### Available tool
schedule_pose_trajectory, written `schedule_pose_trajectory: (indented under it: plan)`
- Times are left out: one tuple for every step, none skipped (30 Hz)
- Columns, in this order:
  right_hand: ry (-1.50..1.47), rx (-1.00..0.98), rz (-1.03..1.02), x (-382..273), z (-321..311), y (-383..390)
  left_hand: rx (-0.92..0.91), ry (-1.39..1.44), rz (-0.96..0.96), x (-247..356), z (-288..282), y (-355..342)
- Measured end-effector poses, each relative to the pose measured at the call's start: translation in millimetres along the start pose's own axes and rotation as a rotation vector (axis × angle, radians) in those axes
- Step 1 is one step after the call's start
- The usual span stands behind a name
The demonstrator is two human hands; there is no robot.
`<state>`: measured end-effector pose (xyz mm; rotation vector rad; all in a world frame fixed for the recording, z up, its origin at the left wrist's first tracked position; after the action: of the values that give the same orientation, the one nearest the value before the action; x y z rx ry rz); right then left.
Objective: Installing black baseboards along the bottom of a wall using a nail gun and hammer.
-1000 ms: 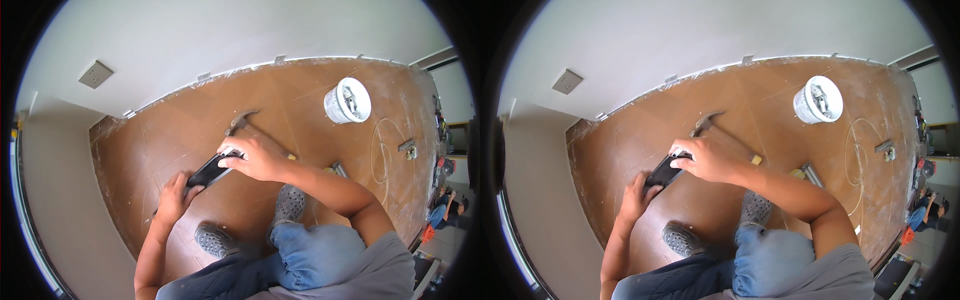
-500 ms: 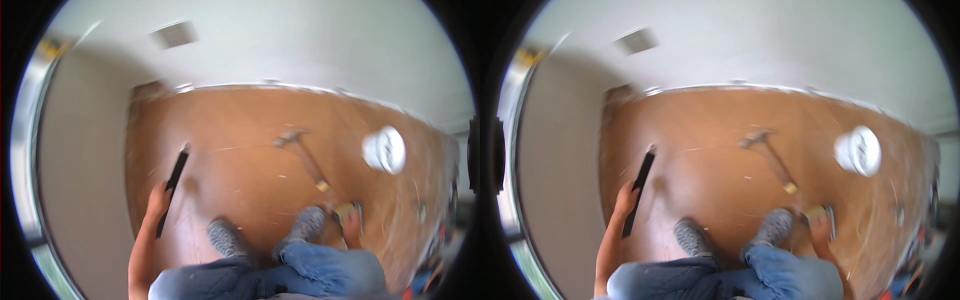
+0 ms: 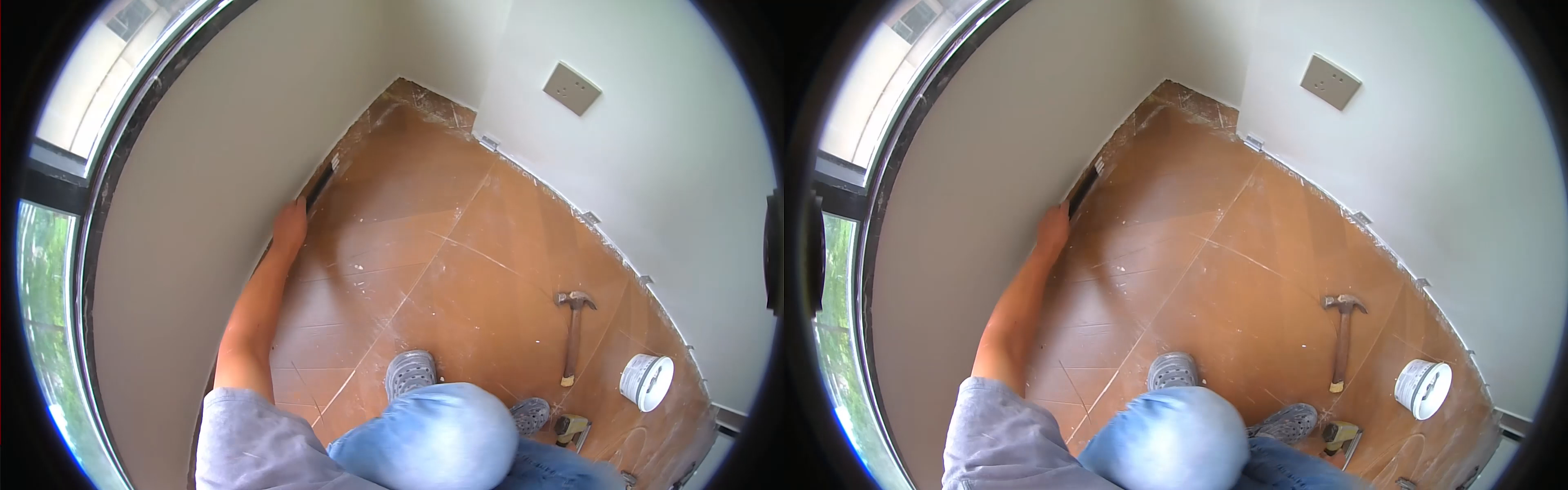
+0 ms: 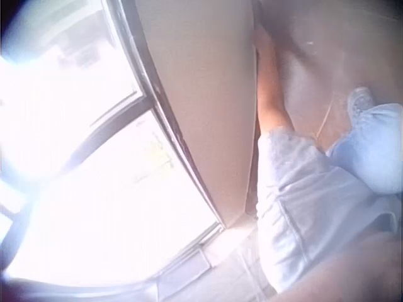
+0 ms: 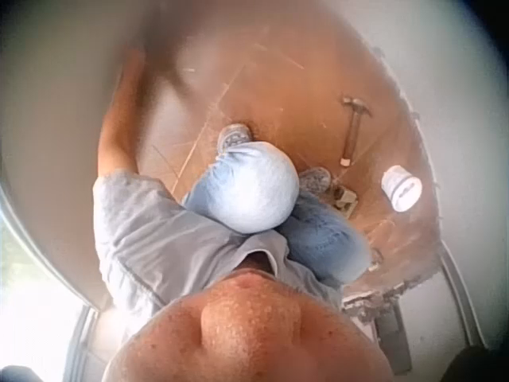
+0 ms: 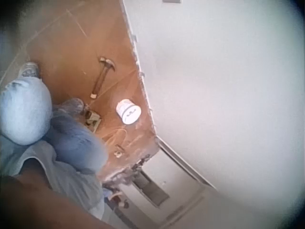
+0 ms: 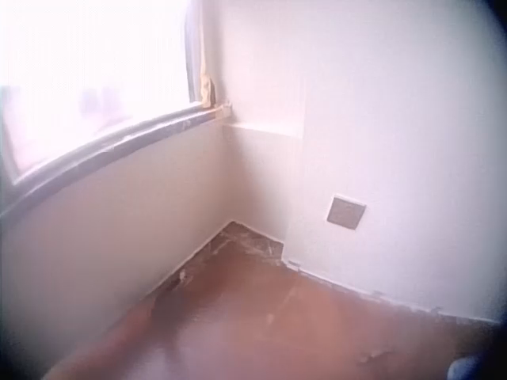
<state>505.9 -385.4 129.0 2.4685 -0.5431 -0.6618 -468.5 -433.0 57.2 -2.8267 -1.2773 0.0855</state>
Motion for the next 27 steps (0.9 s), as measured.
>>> schedule_pose_trajectory:
  plan:
    - [-0.060,-0.012,0.001,-17,-5,7,-0.031,-0.040,0.010,1,4,-16]
    - [-0.118,-0.020,0.002,-36,-11,13,-0.063,-0.079,0.025,3,8,-29]
    - [-0.173,-0.031,-0.002,-54,-17,21,-0.073,-0.070,0.034,6,9,-41]
    - [-0.224,-0.039,-0.012,-75,-23,27,-0.058,-0.105,0.084,12,9,-54]
    - [-0.272,-0.047,-0.022,-96,-28,34,-0.037,-0.137,0.126,18,8,-67]
    - [-0.308,-0.059,-0.039,-118,-34,40,-0.037,-0.128,0.127,21,8,-77]
    - [-0.338,-0.071,-0.060,-142,-39,45,0.053,-0.138,0.152,26,3,-85]
    - [-0.390,-0.155,-0.138,-173,-38,50,0.139,-0.150,0.179,32,-1,-91]
    - [-0.383,-0.107,-0.122,-198,-47,51,0.145,-0.142,0.182,37,0,-99]
    - [-0.368,-0.085,-0.113,-223,-50,57,0.170,-0.142,0.174,42,0,-107]
    - [-0.435,-0.144,-0.183,-257,-48,62,0.171,-0.136,0.172,47,2,-113]
    - [-0.480,-0.167,-0.224,-289,-46,64,0.192,-0.133,0.175,54,2,-120]
    - [-0.454,-0.177,-0.210,-317,-44,65,0.187,-0.090,0.178,59,3,-128]
    - [-0.453,-0.208,-0.211,-345,-38,65,0.183,-0.042,0.191,64,4,-134]
    - [-0.418,-0.194,-0.259,-373,-34,64,0.176,-0.039,0.178,66,5,-139]
    - [-0.376,-0.238,-0.286,-400,-24,61,0.286,-0.064,0.270,74,-1,-135]
    - [-0.383,-0.315,-0.346,-427,-12,57,0.449,-0.083,0.376,81,-9,-129]
    - [-0.331,-0.354,-0.374,-449,1,50,0.406,-0.094,0.353,78,-6,-127]
    - [-0.320,-0.428,-0.423,-469,17,46,0.419,-0.055,0.319,70,-7,-118]
    - [-0.269,-0.460,-0.473,-486,34,40,0.415,-0.016,0.286,62,-6,-105]
    - [-0.253,-0.502,-0.534,-503,52,32,0.376,-0.012,0.262,52,-2,-91]
    - [-0.221,-0.510,-0.589,-518,71,24,0.280,-0.014,0.233,42,7,-78]
    - [-0.213,-0.510,-0.632,-531,91,16,0.092,0.019,0.136,30,22,-69]
    - [-0.218,-0.521,-0.649,-542,113,9,-0.147,0.043,0.024,17,42,-60]
    - [-0.214,-0.517,-0.646,-551,132,2,-0.153,0.032,0.021,12,47,-57]
    - [-0.267,-0.563,-0.635,-561,151,-3,-0.135,0.147,0.047,12,49,-54]
    - [-0.302,-0.579,-0.575,-567,166,-8,-0.151,0.244,0.061,12,52,-53]
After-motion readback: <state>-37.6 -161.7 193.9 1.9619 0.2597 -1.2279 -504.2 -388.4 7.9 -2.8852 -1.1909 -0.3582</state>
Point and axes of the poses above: each hand's wrist, its own y-axis away from the middle knuckle, its own z-axis out of the palm, x = y × z, the point moved 7 cm from there along -y, towards the middle knuckle, and after that the axes turned 8 degrees about -z, right-handed, at the moved point
